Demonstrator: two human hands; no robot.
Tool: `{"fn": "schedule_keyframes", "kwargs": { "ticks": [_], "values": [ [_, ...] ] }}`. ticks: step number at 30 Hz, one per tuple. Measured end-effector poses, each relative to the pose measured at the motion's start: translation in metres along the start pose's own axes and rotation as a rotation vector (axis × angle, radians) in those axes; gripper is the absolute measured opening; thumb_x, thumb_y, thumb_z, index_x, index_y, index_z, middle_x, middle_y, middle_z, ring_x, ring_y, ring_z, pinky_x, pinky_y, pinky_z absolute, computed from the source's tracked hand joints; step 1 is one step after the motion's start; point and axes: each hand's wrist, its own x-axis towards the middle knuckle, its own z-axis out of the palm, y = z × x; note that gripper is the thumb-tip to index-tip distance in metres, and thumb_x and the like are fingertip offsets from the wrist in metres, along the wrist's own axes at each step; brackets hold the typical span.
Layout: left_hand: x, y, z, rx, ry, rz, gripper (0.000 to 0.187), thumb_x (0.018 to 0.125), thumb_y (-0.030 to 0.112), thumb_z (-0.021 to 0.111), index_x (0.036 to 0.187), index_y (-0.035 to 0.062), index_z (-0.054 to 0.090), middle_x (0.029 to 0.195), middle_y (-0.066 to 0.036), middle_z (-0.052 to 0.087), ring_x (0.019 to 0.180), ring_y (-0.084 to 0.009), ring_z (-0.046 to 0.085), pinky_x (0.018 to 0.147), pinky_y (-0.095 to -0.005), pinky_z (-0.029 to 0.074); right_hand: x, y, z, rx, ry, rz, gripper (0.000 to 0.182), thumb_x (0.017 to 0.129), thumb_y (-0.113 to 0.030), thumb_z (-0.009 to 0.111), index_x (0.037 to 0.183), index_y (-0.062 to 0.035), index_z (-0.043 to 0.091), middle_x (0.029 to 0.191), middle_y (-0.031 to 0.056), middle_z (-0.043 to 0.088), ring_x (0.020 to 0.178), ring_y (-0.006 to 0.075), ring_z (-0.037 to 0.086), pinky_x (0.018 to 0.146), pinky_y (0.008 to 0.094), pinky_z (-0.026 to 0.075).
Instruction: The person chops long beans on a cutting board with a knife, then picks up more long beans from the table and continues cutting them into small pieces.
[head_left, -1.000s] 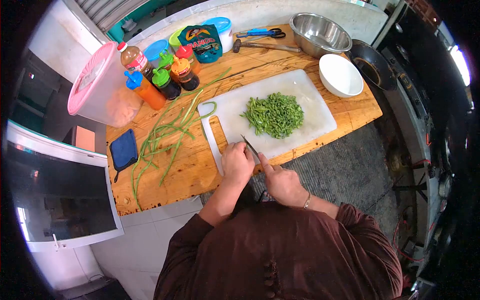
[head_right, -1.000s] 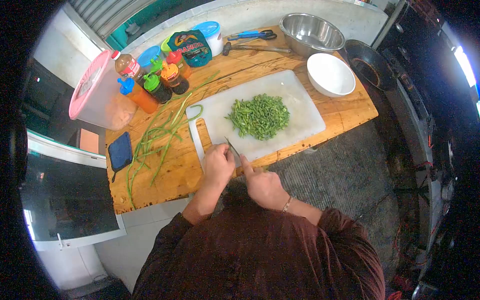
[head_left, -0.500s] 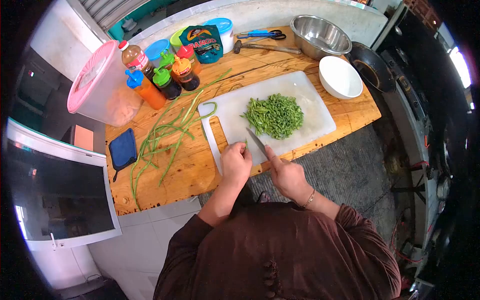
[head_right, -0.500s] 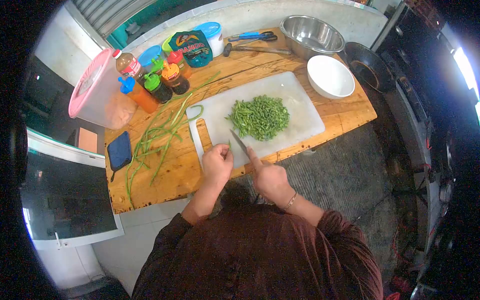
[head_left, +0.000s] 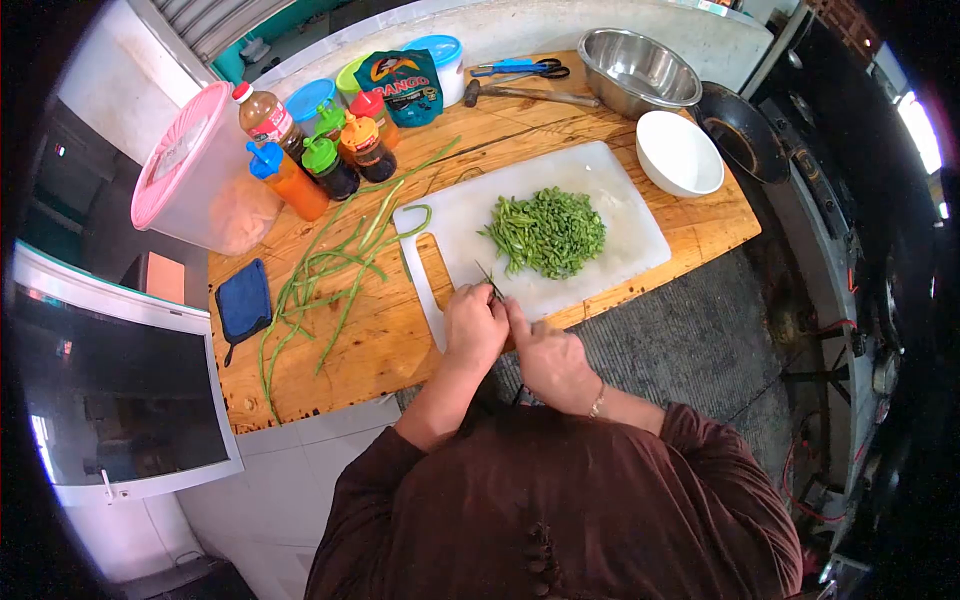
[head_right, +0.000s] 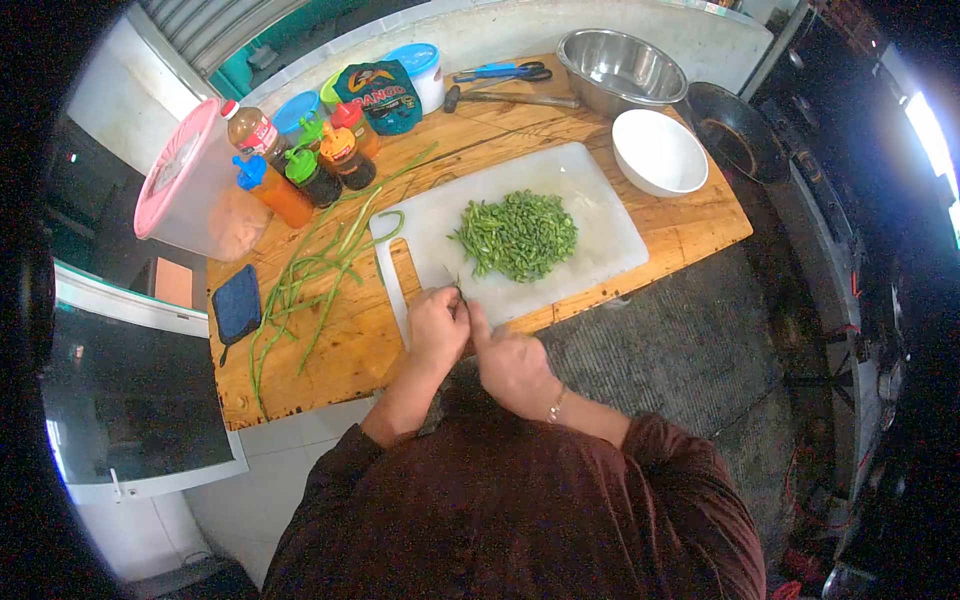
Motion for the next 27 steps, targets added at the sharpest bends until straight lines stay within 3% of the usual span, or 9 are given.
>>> {"fn": "schedule_keyframes", "kwargs": {
  "ticks": [2,5,8,11,14,17,27],
  "values": [
    [0.001,0.002,-0.006,-0.007,-0.103,-0.052,0.009,0.080,0.006,0.063,0.084,-0.0008,0.068,0.083,-0.019,0.066,0.079,-0.0393,0.063,0.073,-0.0479,0.052,0.014,-0.003,-0.001,-0.017,0.003,0.010,0.071,0.083,-0.013,0.061,0.149,-0.0029,0.038,0.079,0.0124,0.065,0.065,0.0262,0.068,0.057,0.0381,0.055],
    [-0.003,0.003,-0.012,-0.001,-0.045,0.009,0.008,0.081,0.005,0.064,0.085,-0.0009,0.069,0.084,-0.019,0.066,0.079,-0.0379,0.064,0.074,-0.0462,0.052,0.024,0.000,0.004,0.017,0.059,-0.009,0.070,0.084,-0.012,0.060,0.150,-0.0050,0.038,0.078,0.0121,0.065,0.064,0.0269,0.067,0.057,0.0390,0.055],
    [-0.008,-0.008,-0.003,-0.163,0.050,-0.139,0.008,0.082,0.005,0.066,0.086,-0.0008,0.070,0.084,-0.019,0.066,0.080,-0.0364,0.065,0.074,-0.0440,0.053,0.006,0.012,0.003,0.071,0.059,-0.038,0.069,0.085,-0.012,0.059,0.150,-0.0072,0.039,0.079,0.0125,0.065,0.063,0.0280,0.067,0.057,0.0406,0.055],
    [-0.006,-0.009,-0.002,-0.223,0.034,-0.165,0.008,0.082,0.005,0.067,0.087,-0.0007,0.070,0.084,-0.018,0.066,0.080,-0.0350,0.066,0.074,-0.0425,0.053,-0.010,0.024,-0.007,0.097,0.016,-0.031,0.066,0.086,-0.013,0.057,0.150,-0.0095,0.040,0.080,0.0130,0.065,0.063,0.0296,0.067,0.056,0.0424,0.055],
    [-0.004,-0.017,0.006,-0.115,0.117,-0.023,0.007,0.082,0.004,0.070,0.087,-0.0010,0.070,0.081,-0.017,0.067,0.071,-0.0306,0.067,0.067,-0.0372,0.054,-0.009,0.030,-0.010,0.135,0.035,0.008,0.062,0.087,-0.014,0.059,0.148,-0.0125,0.044,0.075,0.0123,0.064,0.060,0.0306,0.065,0.054,0.0437,0.054],
    [-0.006,-0.007,-0.003,-0.076,0.152,0.043,0.007,0.081,0.003,0.070,0.087,-0.0007,0.070,0.080,-0.016,0.066,0.070,-0.0314,0.066,0.066,-0.0387,0.053,-0.004,0.027,-0.014,0.164,0.069,0.008,0.062,0.088,-0.014,0.060,0.148,-0.0136,0.044,0.074,0.0117,0.064,0.059,0.0310,0.065,0.053,0.0438,0.054],
    [-0.009,-0.007,-0.004,-0.085,0.107,-0.021,0.005,0.080,0.003,0.068,0.084,-0.0002,0.070,0.080,-0.017,0.066,0.075,-0.0337,0.066,0.070,-0.0410,0.053,-0.013,0.021,-0.015,0.103,0.043,-0.059,0.065,0.085,-0.016,0.060,0.148,-0.0108,0.044,0.074,0.0113,0.064,0.056,0.0267,0.066,0.052,0.0405,0.054]
  ]
}}
